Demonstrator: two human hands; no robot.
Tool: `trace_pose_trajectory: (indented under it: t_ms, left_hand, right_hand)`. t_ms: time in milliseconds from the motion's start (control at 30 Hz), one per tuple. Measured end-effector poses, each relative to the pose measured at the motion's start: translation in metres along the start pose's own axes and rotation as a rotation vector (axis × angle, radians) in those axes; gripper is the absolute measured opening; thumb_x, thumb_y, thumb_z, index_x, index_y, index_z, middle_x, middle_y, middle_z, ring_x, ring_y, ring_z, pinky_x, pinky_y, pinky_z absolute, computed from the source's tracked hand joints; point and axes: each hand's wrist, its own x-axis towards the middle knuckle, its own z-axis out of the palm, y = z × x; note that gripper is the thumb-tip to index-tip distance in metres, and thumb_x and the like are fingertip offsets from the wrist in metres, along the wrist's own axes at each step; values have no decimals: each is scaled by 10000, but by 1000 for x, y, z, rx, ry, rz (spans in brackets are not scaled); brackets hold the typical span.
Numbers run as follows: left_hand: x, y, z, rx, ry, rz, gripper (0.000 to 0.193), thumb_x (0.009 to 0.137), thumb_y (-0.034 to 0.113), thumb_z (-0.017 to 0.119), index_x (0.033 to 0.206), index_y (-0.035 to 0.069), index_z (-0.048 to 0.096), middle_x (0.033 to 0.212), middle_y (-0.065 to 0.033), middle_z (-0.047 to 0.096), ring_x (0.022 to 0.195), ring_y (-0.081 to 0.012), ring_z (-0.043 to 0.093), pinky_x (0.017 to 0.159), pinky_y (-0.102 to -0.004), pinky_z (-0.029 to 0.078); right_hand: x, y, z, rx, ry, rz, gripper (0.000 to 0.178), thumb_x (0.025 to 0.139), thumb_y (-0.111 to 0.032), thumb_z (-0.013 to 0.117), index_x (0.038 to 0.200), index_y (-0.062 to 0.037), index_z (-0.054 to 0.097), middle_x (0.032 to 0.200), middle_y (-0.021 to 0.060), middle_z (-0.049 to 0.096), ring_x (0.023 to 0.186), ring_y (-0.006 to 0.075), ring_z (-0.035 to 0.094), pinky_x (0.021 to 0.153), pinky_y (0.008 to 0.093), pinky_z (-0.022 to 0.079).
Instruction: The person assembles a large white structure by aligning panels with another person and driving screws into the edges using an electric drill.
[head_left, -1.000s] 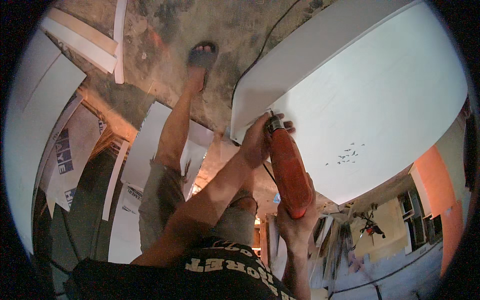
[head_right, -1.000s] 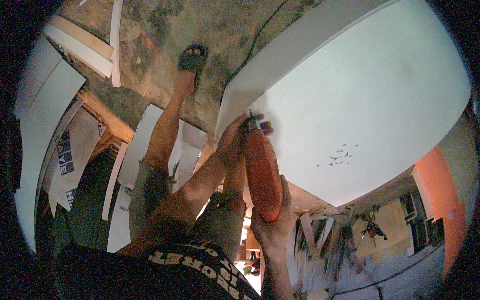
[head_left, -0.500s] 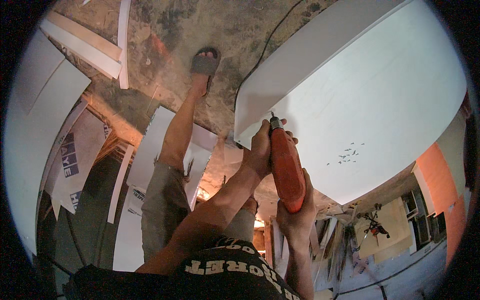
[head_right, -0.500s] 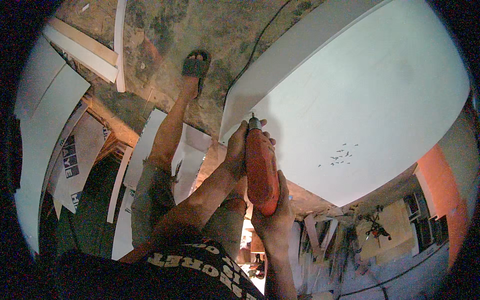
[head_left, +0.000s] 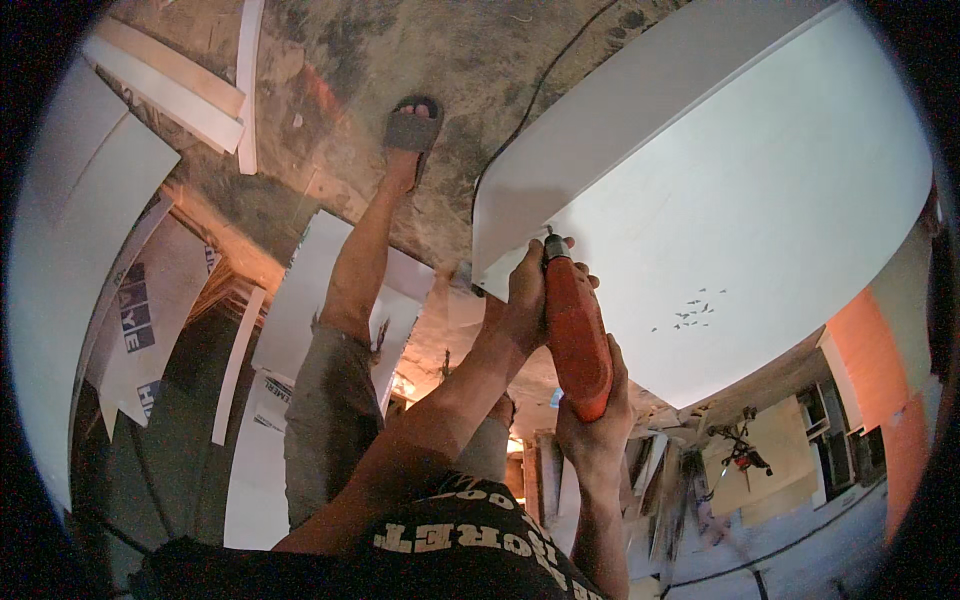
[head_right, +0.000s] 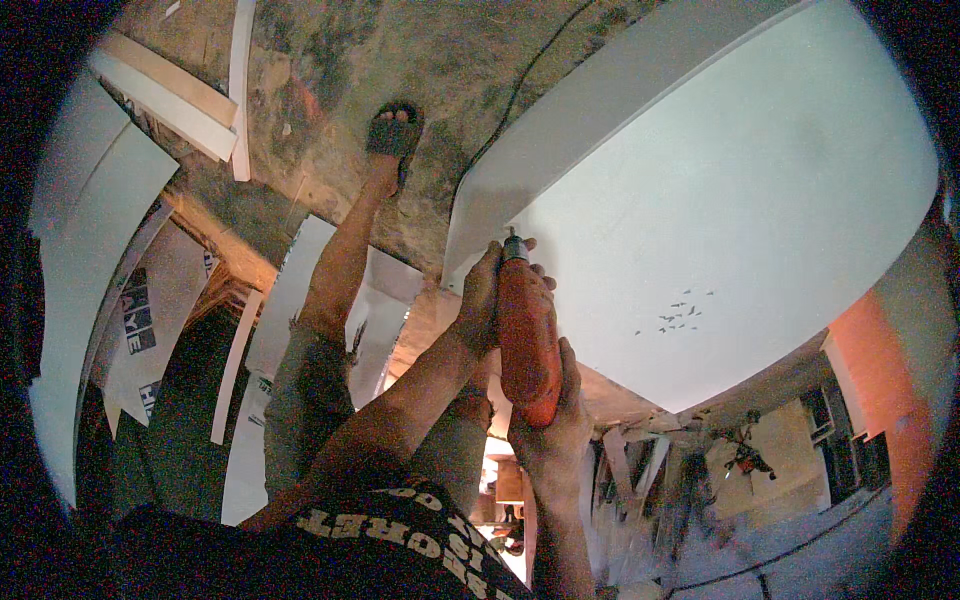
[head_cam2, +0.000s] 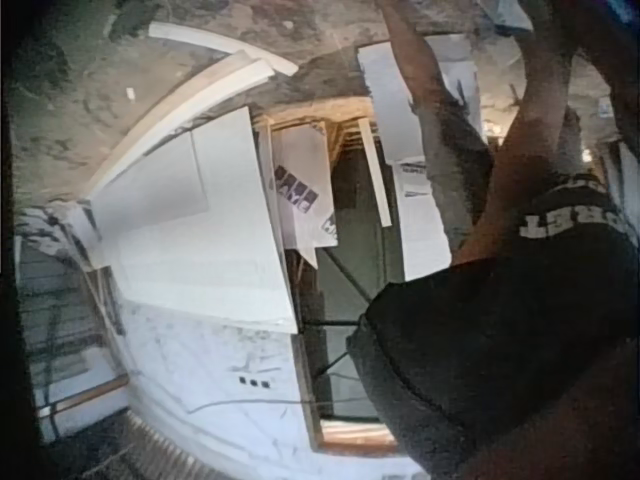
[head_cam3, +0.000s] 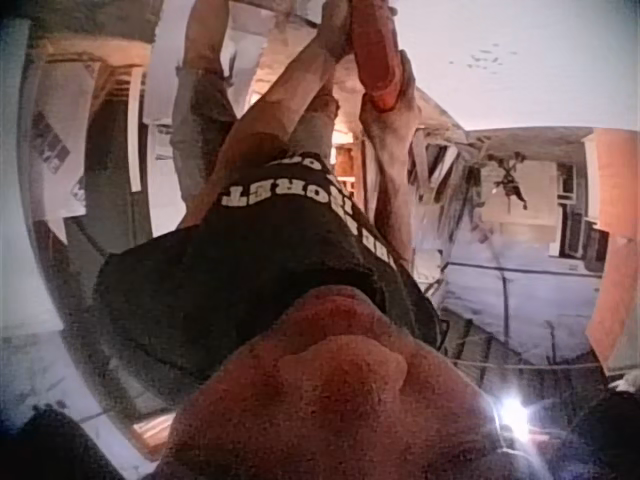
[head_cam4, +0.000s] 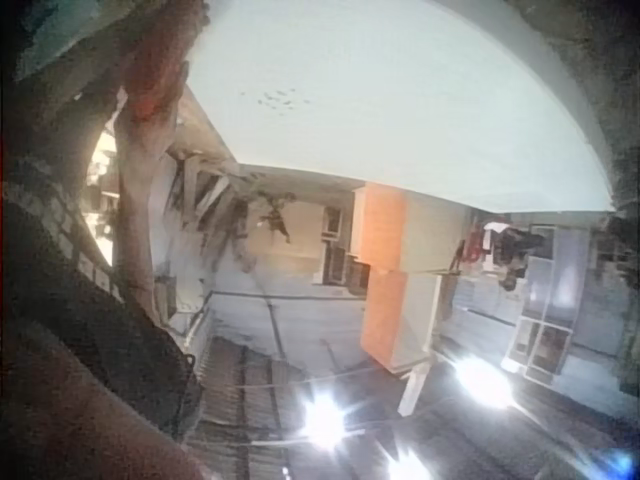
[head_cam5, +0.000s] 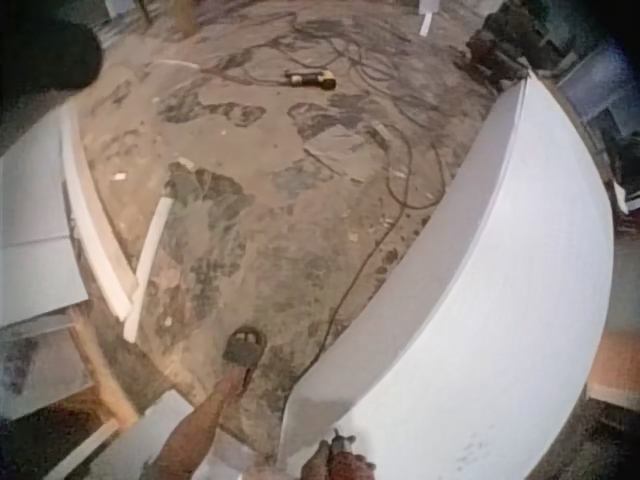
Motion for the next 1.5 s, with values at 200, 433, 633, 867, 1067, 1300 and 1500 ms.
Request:
trace_pose_trajectory:
  t_ms: [200,433,633,867,1067,1300,1500]
  left_hand:
    - [5,-2,-3,114,8,71,468,978,472,306,1183,87,475,824,-128,573,767,-295,613,651,-444,548]
    - [6,3,-3,148,-20,84,466,981,465,276,1179,99,486,827,-125,577,779,-300,613,658,-451,545]
    - [-1,-2,10,205,-27,37,440,1001,442,215,1118,110,478,796,-116,578,770,-256,616,658,-399,533]
    - [18,65,-13,1582,247,368,431,959,404,394,1042,31,592,882,-148,646,827,-222,638,706,-357,498]
    - [-24,65,85,2327,31,632,345,916,284,483,1121,33,599,993,-179,652,917,-329,631,817,-387,480]
    - [61,-105,62,2644,-504,567,324,876,212,540,1148,50,603,1121,-157,614,1003,-285,606,870,-378,477]
    - [162,-200,38,2816,-656,995,377,832,257,619,1165,89,559,1219,-115,559,1145,-271,518,963,-431,426]
  right_hand:
    - [3,2,2,16,13,-13,648,756,69,540,1374,-30,370,1193,187,586,1084,243,595,902,342,468]
    - [5,2,4,-84,12,-90,640,765,60,547,1373,-35,372,1169,201,592,1058,266,603,895,344,470]
    - [-1,16,0,-76,38,-116,669,762,31,567,1387,-54,344,1155,229,594,1045,324,614,861,385,492]
    - [-1,16,7,-18,105,-110,711,737,-21,604,1394,-106,347,1080,266,607,968,424,614,774,449,519]
    - [-46,46,14,217,118,-54,638,742,-85,606,1350,-88,415,1152,248,577,1073,391,563,883,436,469]
    - [-138,135,49,678,23,137,647,731,-81,585,1351,-57,403,1105,235,611,1058,346,603,849,386,482]
    - [-174,172,62,696,-64,363,628,727,-70,574,1336,-51,425,1024,154,652,911,227,643,777,321,490]
